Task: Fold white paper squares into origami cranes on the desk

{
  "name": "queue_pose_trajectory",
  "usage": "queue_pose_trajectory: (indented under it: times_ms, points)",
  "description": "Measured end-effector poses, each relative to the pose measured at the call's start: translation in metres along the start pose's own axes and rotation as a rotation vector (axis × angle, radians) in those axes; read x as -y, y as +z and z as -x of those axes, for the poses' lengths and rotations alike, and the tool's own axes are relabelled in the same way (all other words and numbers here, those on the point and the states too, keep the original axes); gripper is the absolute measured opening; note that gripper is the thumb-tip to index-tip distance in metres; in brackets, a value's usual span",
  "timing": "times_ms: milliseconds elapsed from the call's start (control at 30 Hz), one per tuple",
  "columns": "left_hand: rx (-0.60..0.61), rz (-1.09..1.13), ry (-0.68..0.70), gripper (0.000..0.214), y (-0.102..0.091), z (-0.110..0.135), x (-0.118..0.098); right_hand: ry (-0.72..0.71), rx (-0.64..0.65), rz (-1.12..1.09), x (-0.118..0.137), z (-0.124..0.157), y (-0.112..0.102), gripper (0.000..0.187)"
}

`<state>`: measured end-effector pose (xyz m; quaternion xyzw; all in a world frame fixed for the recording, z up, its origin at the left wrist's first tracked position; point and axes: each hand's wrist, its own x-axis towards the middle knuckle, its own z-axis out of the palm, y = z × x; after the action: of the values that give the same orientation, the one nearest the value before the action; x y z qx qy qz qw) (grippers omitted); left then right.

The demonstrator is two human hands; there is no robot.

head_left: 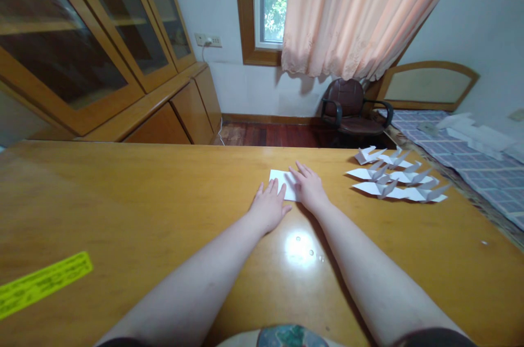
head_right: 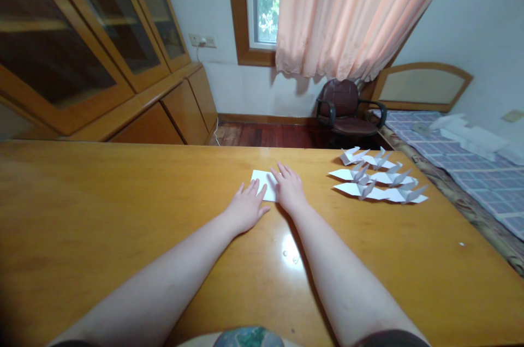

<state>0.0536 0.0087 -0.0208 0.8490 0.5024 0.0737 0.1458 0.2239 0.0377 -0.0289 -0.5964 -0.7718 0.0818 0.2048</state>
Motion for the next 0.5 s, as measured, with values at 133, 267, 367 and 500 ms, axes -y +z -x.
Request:
queue_pose_trajectory:
  times_ms: [133, 267, 367, 500]
  points:
    - [0.020, 0.069, 0.004, 0.070, -0.002, 0.000, 0.005, -0.105, 0.207, 0.015, 0.002, 0.002, -0.001, 0.042]
    - [0.017, 0.129, -0.029, 0.065, -0.005, -0.003, 0.016, -0.060, 0.293, 0.016, 0.000, 0.003, -0.005, 0.051]
    - [0.033, 0.117, -0.051, 0.063, -0.007, -0.005, 0.022, 0.000, 0.359, 0.001, -0.008, 0.002, -0.011, 0.060]
    - [0.035, 0.108, -0.064, 0.065, -0.007, -0.005, 0.023, 0.046, 0.398, -0.042, -0.019, 0.001, -0.019, 0.076]
